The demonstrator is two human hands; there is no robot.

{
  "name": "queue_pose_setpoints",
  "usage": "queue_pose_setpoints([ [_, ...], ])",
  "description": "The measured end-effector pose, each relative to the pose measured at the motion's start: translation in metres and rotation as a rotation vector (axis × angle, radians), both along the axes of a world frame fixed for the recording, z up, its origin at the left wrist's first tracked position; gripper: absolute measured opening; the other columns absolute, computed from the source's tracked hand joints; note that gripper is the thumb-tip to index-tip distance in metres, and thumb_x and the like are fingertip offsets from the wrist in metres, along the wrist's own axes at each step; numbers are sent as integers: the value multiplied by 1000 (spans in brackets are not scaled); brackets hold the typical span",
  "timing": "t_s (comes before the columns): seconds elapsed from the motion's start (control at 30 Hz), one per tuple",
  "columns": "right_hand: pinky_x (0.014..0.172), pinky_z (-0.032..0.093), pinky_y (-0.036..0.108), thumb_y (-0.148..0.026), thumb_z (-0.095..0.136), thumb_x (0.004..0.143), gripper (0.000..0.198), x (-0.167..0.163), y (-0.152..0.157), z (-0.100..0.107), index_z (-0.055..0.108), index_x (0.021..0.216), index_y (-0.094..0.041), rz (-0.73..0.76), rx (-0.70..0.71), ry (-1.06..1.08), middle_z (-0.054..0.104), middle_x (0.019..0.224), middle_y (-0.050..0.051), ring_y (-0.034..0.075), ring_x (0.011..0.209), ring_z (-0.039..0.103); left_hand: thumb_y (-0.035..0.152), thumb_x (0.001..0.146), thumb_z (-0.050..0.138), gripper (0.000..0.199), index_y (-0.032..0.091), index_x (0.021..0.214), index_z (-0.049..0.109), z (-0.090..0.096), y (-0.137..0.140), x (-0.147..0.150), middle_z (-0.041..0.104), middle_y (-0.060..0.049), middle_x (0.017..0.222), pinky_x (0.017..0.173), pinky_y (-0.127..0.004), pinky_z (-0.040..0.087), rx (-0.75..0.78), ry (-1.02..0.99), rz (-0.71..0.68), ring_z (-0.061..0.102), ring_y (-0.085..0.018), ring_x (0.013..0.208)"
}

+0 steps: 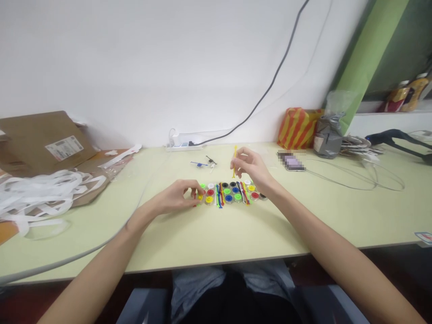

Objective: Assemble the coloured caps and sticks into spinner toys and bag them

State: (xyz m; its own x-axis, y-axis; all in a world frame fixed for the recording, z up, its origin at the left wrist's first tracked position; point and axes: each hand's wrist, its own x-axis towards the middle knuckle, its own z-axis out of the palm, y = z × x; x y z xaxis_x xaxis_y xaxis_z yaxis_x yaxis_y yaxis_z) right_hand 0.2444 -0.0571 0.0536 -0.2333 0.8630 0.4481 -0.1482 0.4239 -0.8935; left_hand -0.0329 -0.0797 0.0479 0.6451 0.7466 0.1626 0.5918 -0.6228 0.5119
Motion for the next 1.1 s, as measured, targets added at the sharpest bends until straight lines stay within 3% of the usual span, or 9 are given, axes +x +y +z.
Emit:
queue_pose_setpoints([
  [0.23,51,45,25,-43,72,82,30,1,0,0,51,84,-22,1,11,-1,66,73,0,11,57,55,32,82,68,18,20,96,70,1,-2,1,71,-2,93,81,-28,46,15,8,-11,63,-17,87],
  [0.83,50,46,25,-42,73,81,30,1,0,1,51,82,-21,-7,-1,-6,66,73,0,11,55,55,31,82,69,20,19,99,70,0,-1,0,71,-3,93,81,-27,46,8,9,-2,63,-17,87],
  [1.1,51,46,25,-42,73,81,31,1,-2,4,50,82,-22,-12,-5,-9,66,73,0,10,55,55,28,84,67,18,19,100,70,-1,1,-3,70,-4,99,85,-29,46,81,13,-69,62,-17,91],
])
